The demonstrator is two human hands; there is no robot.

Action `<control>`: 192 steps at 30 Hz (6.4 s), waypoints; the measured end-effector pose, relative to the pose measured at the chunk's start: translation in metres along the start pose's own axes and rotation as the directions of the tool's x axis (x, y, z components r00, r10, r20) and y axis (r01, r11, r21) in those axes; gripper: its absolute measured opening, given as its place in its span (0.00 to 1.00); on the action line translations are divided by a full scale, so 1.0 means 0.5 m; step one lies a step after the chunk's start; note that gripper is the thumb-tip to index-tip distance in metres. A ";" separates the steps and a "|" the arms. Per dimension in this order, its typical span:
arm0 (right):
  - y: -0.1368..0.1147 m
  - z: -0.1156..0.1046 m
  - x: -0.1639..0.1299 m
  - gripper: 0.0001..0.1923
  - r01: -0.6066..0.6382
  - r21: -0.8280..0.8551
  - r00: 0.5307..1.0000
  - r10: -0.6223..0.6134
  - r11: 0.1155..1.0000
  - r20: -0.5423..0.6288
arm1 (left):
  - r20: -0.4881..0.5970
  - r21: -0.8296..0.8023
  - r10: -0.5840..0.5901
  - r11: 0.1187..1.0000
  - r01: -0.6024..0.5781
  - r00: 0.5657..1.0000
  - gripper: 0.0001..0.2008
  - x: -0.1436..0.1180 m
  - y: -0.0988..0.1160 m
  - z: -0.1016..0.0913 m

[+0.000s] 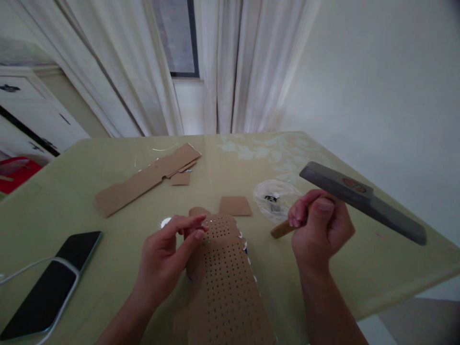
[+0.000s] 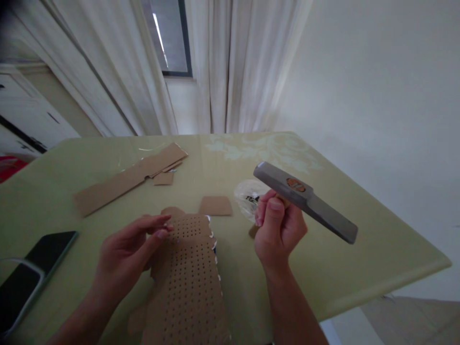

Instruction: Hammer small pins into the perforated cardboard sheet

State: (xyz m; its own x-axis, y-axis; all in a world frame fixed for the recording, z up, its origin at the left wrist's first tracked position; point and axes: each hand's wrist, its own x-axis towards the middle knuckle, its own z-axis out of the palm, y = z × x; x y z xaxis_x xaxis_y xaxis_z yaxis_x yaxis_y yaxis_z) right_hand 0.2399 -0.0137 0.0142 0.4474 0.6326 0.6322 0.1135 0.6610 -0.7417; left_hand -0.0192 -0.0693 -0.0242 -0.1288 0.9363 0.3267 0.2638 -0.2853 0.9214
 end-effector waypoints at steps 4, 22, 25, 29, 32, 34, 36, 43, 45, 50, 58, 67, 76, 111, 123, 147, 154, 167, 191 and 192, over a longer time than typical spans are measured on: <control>0.009 -0.002 0.008 0.20 -0.044 -0.022 0.998 0.044 0.999 -0.037 | 0.025 0.067 0.054 0.996 -0.056 0.998 0.04 0.006 0.004 -0.003; 0.030 0.003 0.004 0.22 -0.086 0.029 0.996 0.086 0.996 0.004 | 0.133 0.176 0.020 0.983 -0.044 0.991 0.08 0.009 -0.011 0.001; 0.031 0.004 0.004 0.22 -0.087 0.034 0.996 0.087 0.996 0.005 | 0.139 0.172 0.027 0.984 -0.051 0.990 0.08 0.011 -0.011 -0.003; 0.030 0.004 0.002 0.22 -0.094 0.050 0.996 0.094 0.994 0.006 | 0.148 0.173 0.042 0.983 -0.068 0.988 0.07 0.014 -0.011 -0.011; 0.029 0.004 0.000 0.22 -0.091 0.047 0.996 0.091 0.995 0.015 | 0.156 0.173 0.042 0.983 -0.069 0.987 0.07 0.015 -0.012 -0.013; 0.028 0.004 -0.001 0.23 -0.091 0.040 0.996 0.090 0.995 0.022 | 0.157 0.176 0.044 0.982 -0.072 0.987 0.07 0.014 -0.012 -0.012; 0.026 0.005 -0.001 0.23 -0.088 0.035 0.996 0.088 0.995 0.023 | 0.160 0.181 0.045 0.981 -0.075 0.986 0.08 0.014 -0.012 -0.010; 0.024 0.007 -0.001 0.22 -0.087 0.034 0.996 0.087 0.996 0.010 | 0.148 0.185 0.059 0.979 -0.087 0.987 0.06 0.014 -0.012 -0.006; 0.024 0.008 0.000 0.22 -0.083 0.036 0.997 0.082 0.996 0.012 | 0.152 0.181 0.058 0.980 -0.086 0.987 0.07 0.014 -0.011 -0.006; 0.025 0.008 0.000 0.22 -0.082 0.050 0.997 0.081 0.995 0.018 | 0.170 0.161 0.041 0.984 -0.069 0.985 0.07 0.013 -0.006 -0.004; 0.025 0.008 0.000 0.22 -0.077 0.050 0.997 0.077 0.996 0.012 | 0.174 0.162 0.063 0.982 -0.092 0.983 0.05 0.013 -0.014 -0.006; 0.023 0.008 -0.001 0.22 -0.098 0.058 0.995 0.098 0.993 0.011 | 0.182 0.152 0.085 0.982 -0.114 0.980 0.06 0.013 -0.013 -0.007; 0.026 0.005 0.000 0.23 -0.084 0.028 0.996 0.084 0.996 0.006 | 0.174 0.149 0.108 0.980 -0.134 0.979 0.05 0.017 -0.010 -0.008; 0.024 0.004 -0.001 0.23 -0.107 0.000 0.994 0.107 0.994 0.013 | 0.196 0.168 0.090 0.978 -0.124 0.976 0.07 0.015 -0.017 -0.012; 0.026 0.002 -0.001 0.22 -0.091 0.041 0.996 0.090 0.995 0.023 | 0.224 0.289 0.216 0.917 -0.277 0.950 0.05 0.008 -0.002 -0.009; 0.025 0.004 -0.002 0.23 -0.100 0.040 0.995 0.100 0.994 0.022 | 0.174 0.317 0.236 0.906 -0.281 0.956 0.02 0.006 -0.010 0.001; 0.026 0.001 -0.004 0.23 -0.080 0.045 0.996 0.078 0.996 0.041 | 0.178 0.323 0.242 0.901 -0.289 0.954 0.02 0.005 -0.010 0.003; 0.026 -0.031 -0.002 0.22 -0.140 -0.120 0.859 0.181 0.983 0.479 | 0.200 0.324 0.282 0.885 -0.335 0.938 0.04 0.009 -0.014 0.013; -0.184 0.022 0.045 0.23 0.488 -0.656 0.502 0.430 0.575 0.750 | 0.218 0.269 0.234 0.919 -0.288 0.948 0.03 0.029 -0.019 0.031; -0.185 0.024 0.043 0.23 0.490 -0.658 0.502 0.432 0.573 0.750 | 0.217 0.267 0.232 0.920 -0.286 0.948 0.03 0.029 -0.019 0.031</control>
State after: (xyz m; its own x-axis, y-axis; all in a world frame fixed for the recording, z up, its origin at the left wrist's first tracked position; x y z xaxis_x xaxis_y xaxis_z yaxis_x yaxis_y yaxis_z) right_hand 0.2287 -0.0563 0.0992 -0.3915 0.9054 0.1643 0.8675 0.4227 -0.2624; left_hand -0.0087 -0.0499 -0.0314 0.1467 0.8663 0.4775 0.5352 -0.4754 0.6982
